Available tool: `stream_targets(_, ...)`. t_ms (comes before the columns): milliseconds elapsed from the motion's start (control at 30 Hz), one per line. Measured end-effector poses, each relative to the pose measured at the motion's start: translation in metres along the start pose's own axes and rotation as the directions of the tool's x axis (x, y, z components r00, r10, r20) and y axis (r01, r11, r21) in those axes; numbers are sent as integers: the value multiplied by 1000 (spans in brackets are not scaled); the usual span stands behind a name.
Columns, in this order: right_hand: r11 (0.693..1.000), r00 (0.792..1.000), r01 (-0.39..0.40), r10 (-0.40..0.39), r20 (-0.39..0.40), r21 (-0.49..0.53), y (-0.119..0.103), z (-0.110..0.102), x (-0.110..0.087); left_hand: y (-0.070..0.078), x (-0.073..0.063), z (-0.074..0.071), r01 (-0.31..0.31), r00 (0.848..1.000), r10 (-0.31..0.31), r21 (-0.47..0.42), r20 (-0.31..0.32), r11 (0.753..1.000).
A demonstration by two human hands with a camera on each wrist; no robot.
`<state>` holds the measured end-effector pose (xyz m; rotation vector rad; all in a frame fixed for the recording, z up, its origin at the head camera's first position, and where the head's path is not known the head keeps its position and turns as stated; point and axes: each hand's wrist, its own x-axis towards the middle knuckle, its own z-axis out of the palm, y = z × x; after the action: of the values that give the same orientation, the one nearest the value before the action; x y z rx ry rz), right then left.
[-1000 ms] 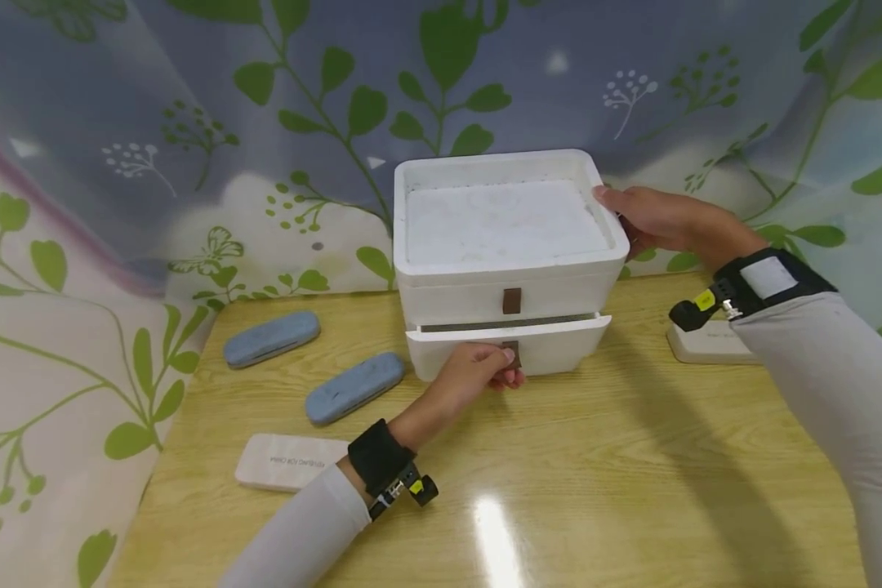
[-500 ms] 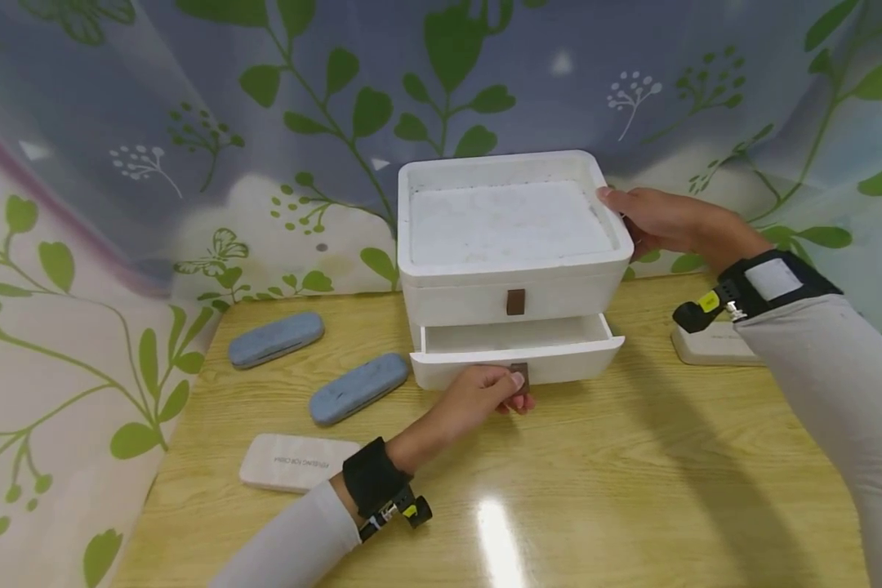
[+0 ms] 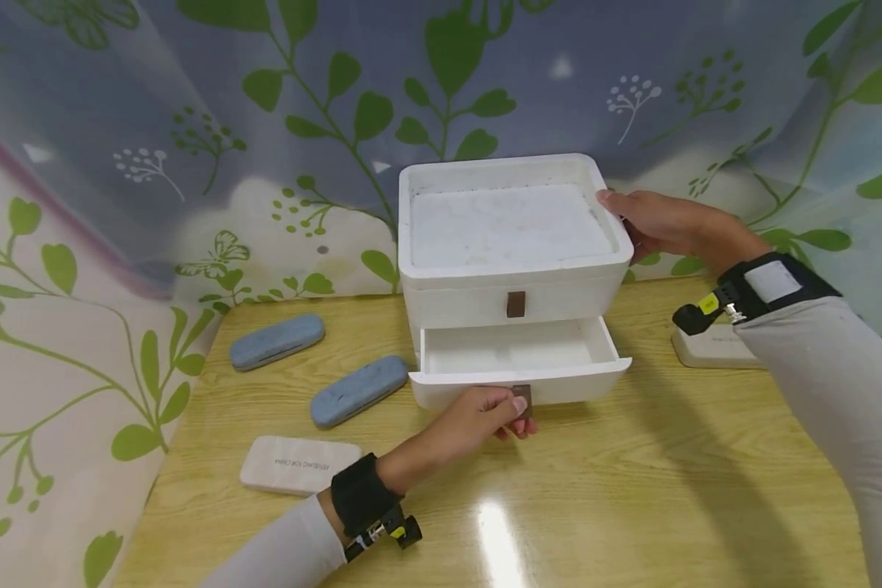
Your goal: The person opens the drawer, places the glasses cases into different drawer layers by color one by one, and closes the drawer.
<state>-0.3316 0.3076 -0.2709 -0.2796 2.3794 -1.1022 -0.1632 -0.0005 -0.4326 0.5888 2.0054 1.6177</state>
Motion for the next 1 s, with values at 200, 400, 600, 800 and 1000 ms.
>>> stream_targets(200, 1000, 1000, -4, 3, -8, -20, 0, -1, 0, -1, -4, 2, -3, 1000, 3, 12, 27, 1000)
stream_targets(400, 1000, 1000, -3, 3, -11, -21, -1, 0, 1, -2, -9, 6, 3, 1000, -3, -4, 26, 1000)
stream_targets(600, 1000, 1000, -1, 1, -16, -12, -2, 2, 3, -4, -15, 9, 5, 1000, -4, -21, 27, 1000)
stream_targets(800, 1000, 1000, 0, 0, -9, -10, -1, 3, 4, -5, -22, 13, 9, 999, -8, -24, 44, 1000)
stream_targets(1000, 1000, 1000, -2, 2, -5, -17, -1, 3, 6, -6, -28, 16, -5, 999, 5, -5, 49, 1000)
